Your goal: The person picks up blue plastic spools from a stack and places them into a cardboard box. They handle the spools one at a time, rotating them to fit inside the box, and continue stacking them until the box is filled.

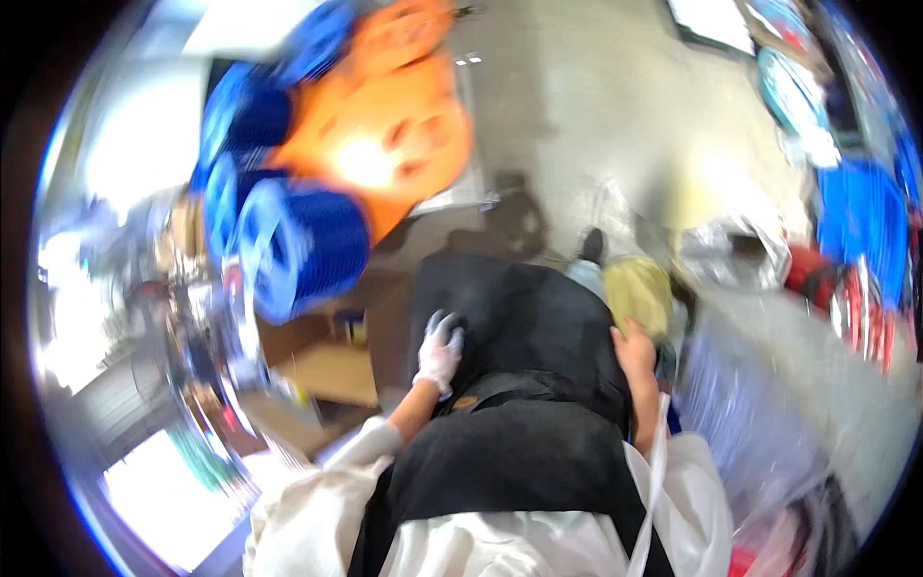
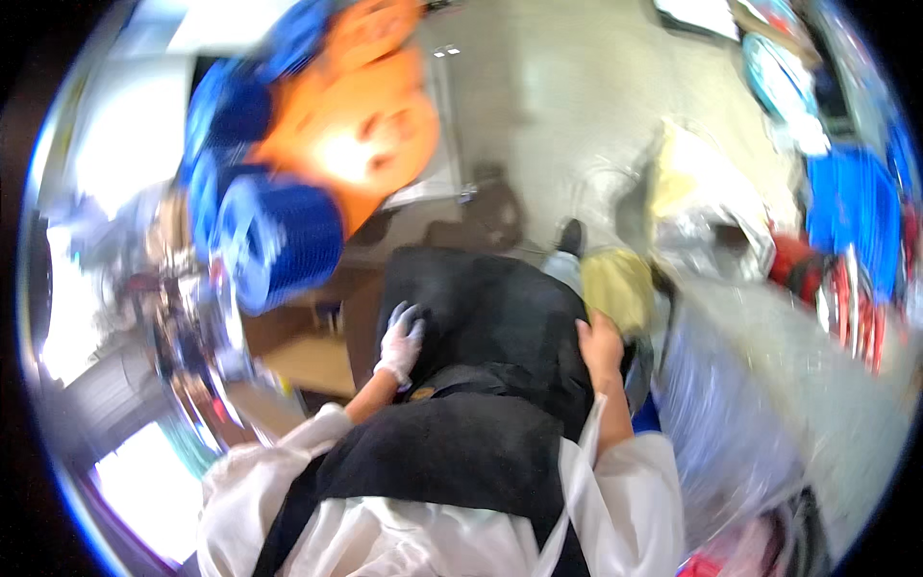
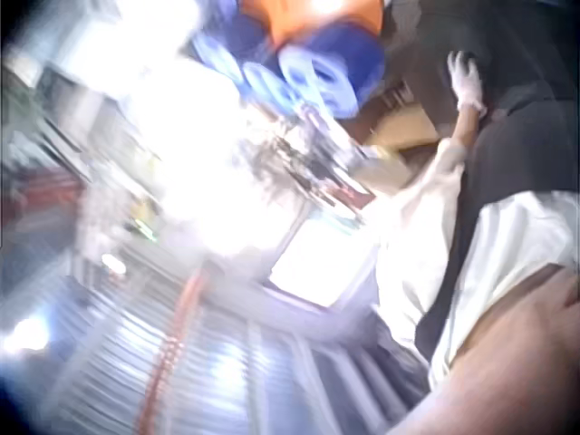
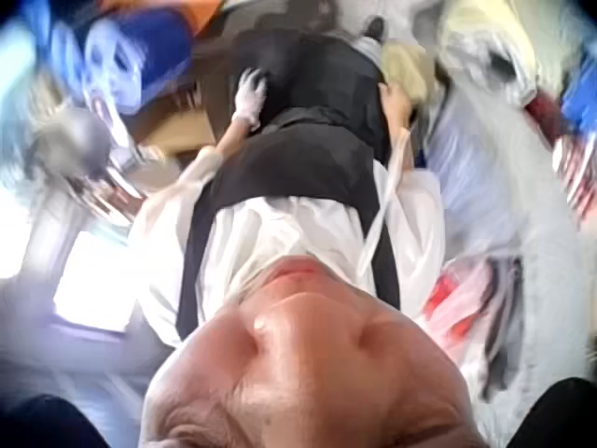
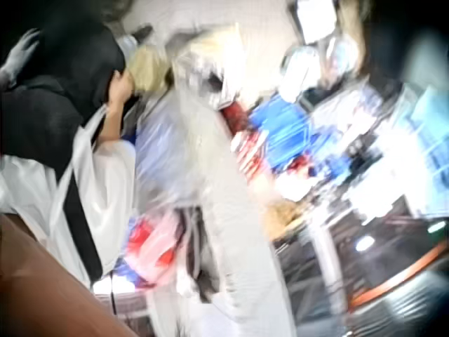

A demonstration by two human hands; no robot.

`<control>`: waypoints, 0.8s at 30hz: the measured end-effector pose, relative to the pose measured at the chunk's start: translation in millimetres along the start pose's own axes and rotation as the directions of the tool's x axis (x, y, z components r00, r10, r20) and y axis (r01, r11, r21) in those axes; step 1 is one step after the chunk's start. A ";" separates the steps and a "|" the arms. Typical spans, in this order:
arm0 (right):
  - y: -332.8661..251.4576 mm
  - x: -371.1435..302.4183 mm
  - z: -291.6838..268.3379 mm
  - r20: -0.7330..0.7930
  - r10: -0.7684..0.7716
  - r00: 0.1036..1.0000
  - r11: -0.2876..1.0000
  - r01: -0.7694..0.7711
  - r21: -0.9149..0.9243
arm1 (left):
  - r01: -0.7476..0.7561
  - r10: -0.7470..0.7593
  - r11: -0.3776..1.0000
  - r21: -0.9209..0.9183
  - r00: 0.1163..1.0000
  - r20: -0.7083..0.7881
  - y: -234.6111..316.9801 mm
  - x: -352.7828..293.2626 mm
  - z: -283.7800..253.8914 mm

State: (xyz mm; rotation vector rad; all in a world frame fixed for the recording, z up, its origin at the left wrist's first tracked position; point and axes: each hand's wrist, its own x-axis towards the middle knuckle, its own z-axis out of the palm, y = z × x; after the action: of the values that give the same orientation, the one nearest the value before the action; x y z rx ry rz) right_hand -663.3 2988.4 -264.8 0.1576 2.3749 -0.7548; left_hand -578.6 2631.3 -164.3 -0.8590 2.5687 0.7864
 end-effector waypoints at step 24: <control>-473.9 -113.1 226.0 0.258 -0.903 0.344 0.285 0.928 -0.242 | 0.896 -0.785 0.246 -0.369 0.408 0.466 -394.6 -487.5 318.5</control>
State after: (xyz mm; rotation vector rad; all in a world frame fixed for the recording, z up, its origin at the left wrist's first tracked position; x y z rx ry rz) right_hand -589.6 2478.7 -112.6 -1.5484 2.3097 -0.7364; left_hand 82.8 2776.7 -354.7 -1.9984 1.2050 1.1520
